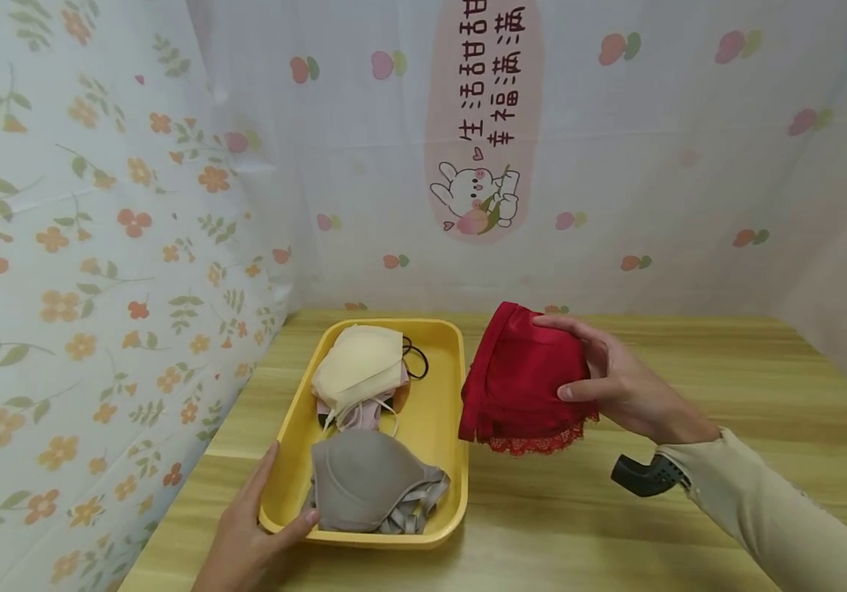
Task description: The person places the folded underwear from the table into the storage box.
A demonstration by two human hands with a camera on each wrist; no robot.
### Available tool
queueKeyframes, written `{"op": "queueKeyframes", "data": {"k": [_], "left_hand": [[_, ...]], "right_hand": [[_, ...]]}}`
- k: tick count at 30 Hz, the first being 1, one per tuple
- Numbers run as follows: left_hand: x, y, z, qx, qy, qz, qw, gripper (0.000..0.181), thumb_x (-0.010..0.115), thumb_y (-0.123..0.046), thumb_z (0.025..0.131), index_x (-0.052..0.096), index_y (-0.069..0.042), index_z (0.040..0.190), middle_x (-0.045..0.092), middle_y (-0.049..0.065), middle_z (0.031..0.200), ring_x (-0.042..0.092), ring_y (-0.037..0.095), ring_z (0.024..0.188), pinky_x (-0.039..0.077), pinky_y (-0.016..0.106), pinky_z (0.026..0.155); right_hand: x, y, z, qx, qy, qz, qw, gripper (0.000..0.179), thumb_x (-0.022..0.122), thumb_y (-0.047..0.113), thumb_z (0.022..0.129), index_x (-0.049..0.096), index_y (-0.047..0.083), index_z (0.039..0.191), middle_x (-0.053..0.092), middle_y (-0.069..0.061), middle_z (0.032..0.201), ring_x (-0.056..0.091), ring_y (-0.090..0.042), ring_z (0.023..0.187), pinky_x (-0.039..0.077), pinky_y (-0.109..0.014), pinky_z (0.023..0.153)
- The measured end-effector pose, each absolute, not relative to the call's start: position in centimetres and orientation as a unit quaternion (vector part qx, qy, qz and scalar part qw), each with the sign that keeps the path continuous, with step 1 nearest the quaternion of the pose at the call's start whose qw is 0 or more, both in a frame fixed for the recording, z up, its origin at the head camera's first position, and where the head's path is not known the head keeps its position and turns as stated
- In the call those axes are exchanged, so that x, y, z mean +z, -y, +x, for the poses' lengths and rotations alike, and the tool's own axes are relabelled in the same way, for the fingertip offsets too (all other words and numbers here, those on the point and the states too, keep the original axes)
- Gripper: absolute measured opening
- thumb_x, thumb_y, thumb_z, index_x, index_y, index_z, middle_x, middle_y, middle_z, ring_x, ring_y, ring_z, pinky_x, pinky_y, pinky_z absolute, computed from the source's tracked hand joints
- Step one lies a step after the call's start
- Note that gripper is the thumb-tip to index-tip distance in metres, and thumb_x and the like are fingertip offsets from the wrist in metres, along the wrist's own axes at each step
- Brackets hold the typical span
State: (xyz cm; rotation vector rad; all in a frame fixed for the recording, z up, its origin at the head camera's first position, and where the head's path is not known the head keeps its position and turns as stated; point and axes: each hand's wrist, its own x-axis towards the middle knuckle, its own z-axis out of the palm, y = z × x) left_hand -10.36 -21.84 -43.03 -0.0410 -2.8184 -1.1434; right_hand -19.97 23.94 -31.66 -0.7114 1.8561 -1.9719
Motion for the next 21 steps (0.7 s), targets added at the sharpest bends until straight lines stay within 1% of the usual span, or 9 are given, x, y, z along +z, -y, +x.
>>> {"op": "queueKeyframes", "data": {"k": [5, 12, 18, 21], "left_hand": [[-42.9, 21.8, -10.3, -0.381, 0.924, -0.007, 0.039, 0.106, 0.079, -0.041, 0.083, 0.015, -0.011, 0.162, 0.029, 0.027, 0.162, 0.039, 0.053, 0.142, 0.043, 0.067, 0.108], [-42.8, 21.8, -10.3, -0.378, 0.925, -0.006, 0.042, 0.107, 0.08, -0.041, 0.082, 0.015, -0.01, 0.162, 0.028, 0.027, 0.163, 0.039, 0.053, 0.141, 0.042, 0.066, 0.108], [-42.9, 21.8, -10.3, -0.371, 0.928, 0.0, 0.038, 0.108, 0.08, -0.042, 0.082, 0.016, -0.009, 0.162, 0.03, 0.026, 0.162, 0.045, 0.049, 0.139, 0.044, 0.063, 0.108], [-42.9, 21.8, -10.3, -0.373, 0.927, 0.001, 0.036, 0.107, 0.079, -0.042, 0.082, 0.015, -0.01, 0.162, 0.03, 0.026, 0.162, 0.045, 0.048, 0.139, 0.044, 0.063, 0.108]], "right_hand": [[-32.0, -21.5, -20.6, -0.696, -0.647, -0.251, 0.186, 0.078, 0.063, -0.009, 0.087, 0.031, 0.015, 0.155, 0.048, -0.009, 0.143, 0.056, -0.029, 0.127, 0.059, -0.051, 0.093], [-32.7, -17.2, -20.9, -0.695, -0.644, -0.242, 0.21, 0.082, 0.068, -0.009, 0.083, 0.034, 0.016, 0.153, 0.043, -0.014, 0.148, 0.053, -0.033, 0.129, 0.058, -0.055, 0.093], [-33.7, -14.3, -20.8, -0.702, -0.632, -0.238, 0.228, 0.083, 0.069, -0.008, 0.082, 0.035, 0.018, 0.153, 0.044, -0.015, 0.149, 0.053, -0.031, 0.13, 0.059, -0.052, 0.094], [-34.3, -12.9, -20.7, -0.707, -0.624, -0.234, 0.236, 0.083, 0.069, -0.009, 0.083, 0.036, 0.019, 0.154, 0.045, -0.014, 0.148, 0.053, -0.03, 0.129, 0.059, -0.051, 0.095]]}}
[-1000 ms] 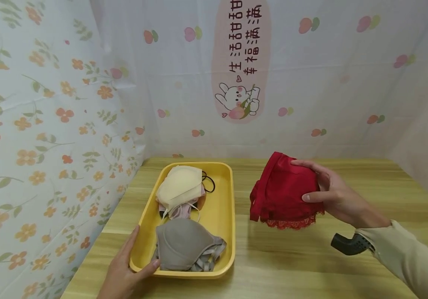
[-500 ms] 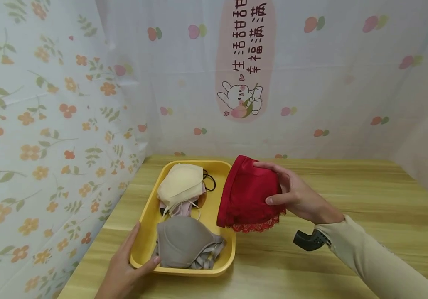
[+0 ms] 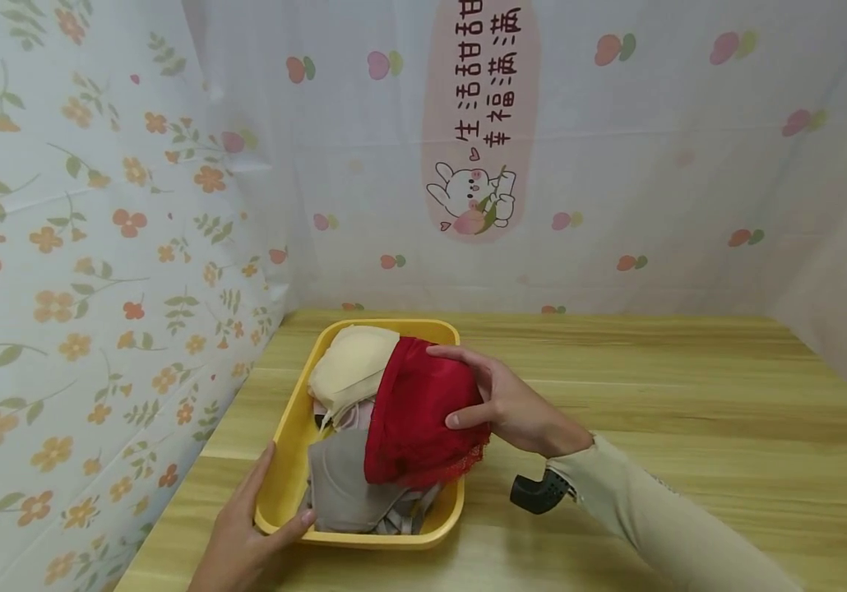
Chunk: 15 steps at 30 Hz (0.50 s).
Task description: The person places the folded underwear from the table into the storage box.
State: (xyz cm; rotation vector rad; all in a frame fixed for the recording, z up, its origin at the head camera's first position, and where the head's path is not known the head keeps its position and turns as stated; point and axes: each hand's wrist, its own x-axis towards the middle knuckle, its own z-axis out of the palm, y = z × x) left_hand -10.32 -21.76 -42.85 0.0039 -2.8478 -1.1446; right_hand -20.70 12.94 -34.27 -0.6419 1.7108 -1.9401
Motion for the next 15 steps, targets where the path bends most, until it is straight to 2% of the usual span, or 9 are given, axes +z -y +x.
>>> {"op": "queueKeyframes", "data": {"k": [5, 9, 12, 15], "left_hand": [[-42.9, 21.8, -10.3, -0.374, 0.926, -0.008, 0.047, 0.106, 0.079, -0.04, 0.082, 0.016, -0.011, 0.162, 0.03, 0.026, 0.163, 0.042, 0.049, 0.14, 0.042, 0.065, 0.109], [-43.1, 21.8, -10.3, -0.37, 0.928, -0.008, 0.051, 0.106, 0.08, -0.039, 0.081, 0.017, -0.011, 0.162, 0.031, 0.025, 0.162, 0.045, 0.047, 0.138, 0.044, 0.063, 0.108], [-43.1, 21.8, -10.3, -0.365, 0.93, -0.003, 0.046, 0.106, 0.08, -0.04, 0.082, 0.017, -0.011, 0.162, 0.032, 0.024, 0.162, 0.047, 0.046, 0.138, 0.044, 0.061, 0.108], [-43.0, 21.7, -10.3, -0.362, 0.931, -0.002, 0.045, 0.106, 0.08, -0.04, 0.081, 0.018, -0.01, 0.162, 0.033, 0.024, 0.162, 0.048, 0.046, 0.137, 0.045, 0.06, 0.108]], "right_hand": [[-35.3, -10.5, -20.3, -0.704, -0.626, -0.224, 0.25, 0.081, 0.069, -0.009, 0.083, 0.039, 0.02, 0.152, 0.047, -0.014, 0.147, 0.055, -0.027, 0.126, 0.059, -0.045, 0.095], [-36.0, -8.6, -20.0, -0.68, -0.646, -0.224, 0.266, 0.077, 0.07, -0.008, 0.084, 0.043, 0.023, 0.15, 0.049, -0.014, 0.146, 0.057, -0.026, 0.123, 0.059, -0.041, 0.095], [-36.3, -7.5, -19.8, -0.63, -0.697, -0.238, 0.247, 0.075, 0.074, -0.004, 0.084, 0.046, 0.027, 0.146, 0.051, -0.01, 0.144, 0.058, -0.024, 0.12, 0.059, -0.038, 0.093], [-36.5, -6.7, -19.8, -0.547, -0.768, -0.269, 0.197, 0.072, 0.077, 0.005, 0.084, 0.047, 0.028, 0.145, 0.053, -0.006, 0.142, 0.058, -0.023, 0.116, 0.057, -0.034, 0.092]]}}
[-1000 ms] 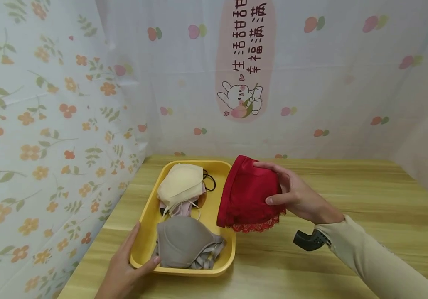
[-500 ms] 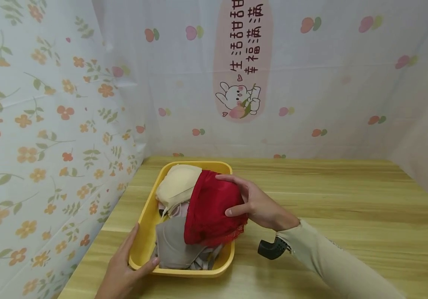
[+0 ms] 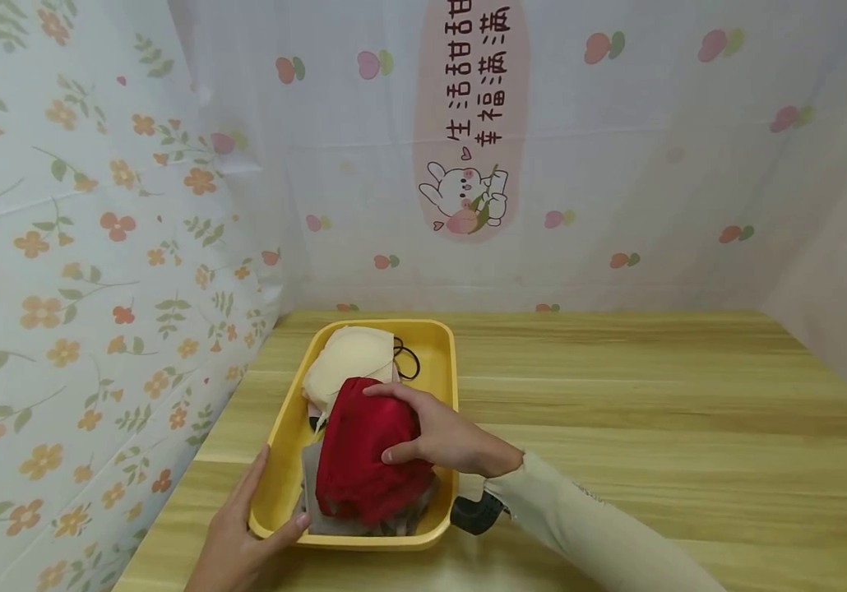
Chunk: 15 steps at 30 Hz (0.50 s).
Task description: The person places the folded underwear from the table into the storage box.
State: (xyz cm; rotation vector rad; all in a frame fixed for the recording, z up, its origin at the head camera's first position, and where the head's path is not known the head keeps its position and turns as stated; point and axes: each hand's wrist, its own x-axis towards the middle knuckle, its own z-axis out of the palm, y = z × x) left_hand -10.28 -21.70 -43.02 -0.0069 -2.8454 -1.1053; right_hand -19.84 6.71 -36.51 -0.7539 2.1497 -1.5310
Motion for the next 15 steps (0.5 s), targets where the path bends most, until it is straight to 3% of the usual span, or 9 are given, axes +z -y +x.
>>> {"op": "queueKeyframes", "data": {"k": [5, 10, 15], "left_hand": [[-43.14, 21.74, -10.25, -0.369, 0.928, -0.003, 0.045, 0.106, 0.08, -0.039, 0.082, 0.017, -0.011, 0.162, 0.031, 0.025, 0.162, 0.049, 0.047, 0.135, 0.046, 0.062, 0.106], [-43.28, 21.76, -10.29, -0.372, 0.927, -0.004, 0.044, 0.106, 0.079, -0.04, 0.082, 0.017, -0.011, 0.162, 0.03, 0.026, 0.162, 0.048, 0.049, 0.135, 0.046, 0.063, 0.106], [-43.27, 21.73, -10.25, -0.366, 0.929, -0.007, 0.05, 0.106, 0.08, -0.041, 0.081, 0.017, -0.011, 0.162, 0.031, 0.025, 0.162, 0.048, 0.048, 0.136, 0.045, 0.063, 0.107]], "right_hand": [[-36.58, -6.14, -19.82, -0.424, -0.839, -0.314, 0.136, 0.07, 0.077, 0.018, 0.087, 0.044, 0.024, 0.148, 0.057, -0.006, 0.14, 0.057, -0.022, 0.12, 0.054, -0.034, 0.094], [-36.52, -6.72, -19.55, -0.49, -0.809, -0.249, 0.208, 0.058, 0.075, 0.021, 0.09, 0.051, 0.024, 0.142, 0.056, -0.008, 0.138, 0.056, -0.023, 0.119, 0.057, -0.038, 0.093], [-36.21, -6.98, -19.17, -0.617, -0.724, -0.184, 0.248, 0.042, 0.072, 0.008, 0.09, 0.06, 0.019, 0.129, 0.055, -0.01, 0.136, 0.06, -0.024, 0.115, 0.061, -0.043, 0.088]]}}
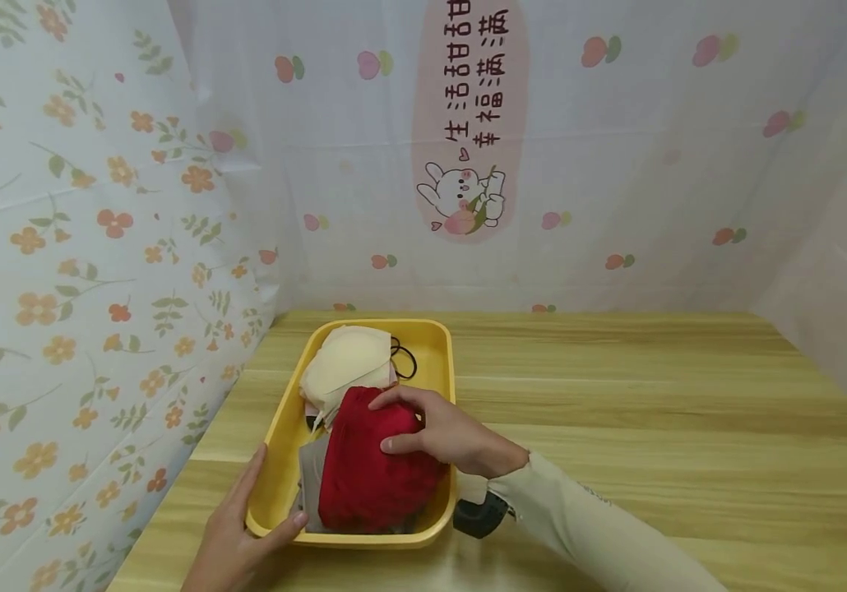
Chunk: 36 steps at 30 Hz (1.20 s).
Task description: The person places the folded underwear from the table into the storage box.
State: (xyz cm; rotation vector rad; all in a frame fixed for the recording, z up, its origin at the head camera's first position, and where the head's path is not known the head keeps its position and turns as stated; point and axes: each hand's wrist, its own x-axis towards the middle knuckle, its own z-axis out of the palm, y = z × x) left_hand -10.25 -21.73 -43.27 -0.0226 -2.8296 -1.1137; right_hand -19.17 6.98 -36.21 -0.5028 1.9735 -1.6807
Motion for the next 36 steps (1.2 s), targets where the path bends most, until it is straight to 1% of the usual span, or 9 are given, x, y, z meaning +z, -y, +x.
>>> {"op": "queueKeyframes", "data": {"k": [4, 8, 12, 16, 22, 25, 29, 34, 36], "left_hand": [[-43.3, 21.7, -10.3, -0.37, 0.928, -0.008, 0.046, 0.106, 0.079, -0.042, 0.082, 0.016, -0.012, 0.162, 0.029, 0.025, 0.163, 0.041, 0.051, 0.141, 0.041, 0.068, 0.108], [-43.4, 21.6, -10.5, -0.373, 0.927, -0.012, 0.048, 0.106, 0.079, -0.041, 0.081, 0.016, -0.013, 0.163, 0.029, 0.027, 0.162, 0.038, 0.054, 0.141, 0.039, 0.072, 0.107], [-43.3, 21.6, -10.5, -0.378, 0.924, -0.013, 0.047, 0.106, 0.079, -0.041, 0.082, 0.016, -0.012, 0.162, 0.029, 0.026, 0.163, 0.039, 0.053, 0.141, 0.04, 0.071, 0.107], [-43.1, 21.5, -10.5, -0.384, 0.922, -0.012, 0.044, 0.106, 0.079, -0.041, 0.082, 0.016, -0.012, 0.162, 0.028, 0.024, 0.164, 0.037, 0.052, 0.143, 0.04, 0.07, 0.107], [-43.2, 21.7, -10.7, -0.369, 0.929, -0.017, 0.039, 0.107, 0.079, -0.043, 0.082, 0.016, -0.01, 0.162, 0.028, 0.026, 0.163, 0.036, 0.054, 0.143, 0.039, 0.071, 0.107], [-43.3, 21.9, -10.8, -0.351, 0.935, -0.027, 0.041, 0.107, 0.079, -0.044, 0.081, 0.017, -0.008, 0.162, 0.029, 0.028, 0.162, 0.037, 0.056, 0.141, 0.04, 0.071, 0.106], [-43.1, 22.3, -10.9, -0.33, 0.943, -0.033, 0.035, 0.108, 0.078, -0.045, 0.081, 0.017, -0.005, 0.161, 0.028, 0.03, 0.161, 0.038, 0.057, 0.14, 0.04, 0.071, 0.105], [-42.6, 23.0, -11.1, -0.318, 0.947, -0.046, -0.001, 0.11, 0.075, -0.048, 0.084, 0.012, -0.001, 0.161, 0.021, 0.033, 0.162, 0.031, 0.057, 0.143, 0.036, 0.073, 0.108], [-42.4, 23.4, -11.3, -0.328, 0.943, -0.062, -0.006, 0.103, 0.071, -0.046, 0.09, 0.012, 0.002, 0.16, 0.017, 0.035, 0.163, 0.025, 0.059, 0.145, 0.031, 0.076, 0.109]], "right_hand": [[-35.8, -6.8, -18.9, -0.661, -0.67, -0.221, 0.255, 0.048, 0.07, -0.001, 0.089, 0.058, 0.017, 0.131, 0.055, -0.009, 0.139, 0.057, -0.023, 0.121, 0.06, -0.042, 0.092], [-35.7, -6.6, -18.8, -0.65, -0.674, -0.246, 0.25, 0.049, 0.068, 0.0, 0.091, 0.056, 0.021, 0.133, 0.052, -0.006, 0.143, 0.053, -0.023, 0.126, 0.06, -0.043, 0.094], [-36.5, -6.4, -18.8, -0.508, -0.79, -0.287, 0.189, 0.048, 0.071, 0.008, 0.091, 0.057, 0.023, 0.134, 0.056, -0.005, 0.139, 0.055, -0.022, 0.122, 0.057, -0.036, 0.094], [-37.3, -6.2, -18.6, -0.32, -0.88, -0.337, 0.101, 0.054, 0.074, 0.016, 0.09, 0.056, 0.018, 0.141, 0.063, -0.009, 0.126, 0.057, -0.019, 0.112, 0.051, -0.029, 0.09], [-37.3, -6.0, -17.9, -0.195, -0.914, -0.347, 0.084, 0.059, 0.072, 0.027, 0.093, 0.051, 0.022, 0.148, 0.062, -0.011, 0.12, 0.057, -0.015, 0.098, 0.051, -0.021, 0.079], [-37.1, -6.2, -17.7, -0.174, -0.921, -0.34, 0.076, 0.06, 0.071, 0.03, 0.094, 0.049, 0.023, 0.149, 0.061, -0.013, 0.13, 0.063, -0.02, 0.109, 0.056, -0.028, 0.089], [-36.8, -6.7, -17.7, -0.186, -0.917, -0.343, 0.078, 0.06, 0.07, 0.029, 0.095, 0.048, 0.023, 0.151, 0.054, -0.016, 0.144, 0.058, -0.03, 0.13, 0.053, -0.041, 0.106], [-36.2, -7.6, -17.6, -0.215, -0.906, -0.357, 0.076, 0.057, 0.067, 0.029, 0.097, 0.048, 0.02, 0.15, 0.051, -0.014, 0.149, 0.053, -0.029, 0.136, 0.051, -0.044, 0.108], [-35.9, -8.5, -17.6, -0.231, -0.902, -0.36, 0.063, 0.055, 0.065, 0.029, 0.098, 0.049, 0.018, 0.149, 0.051, -0.013, 0.149, 0.052, -0.028, 0.136, 0.05, -0.046, 0.109]]}}
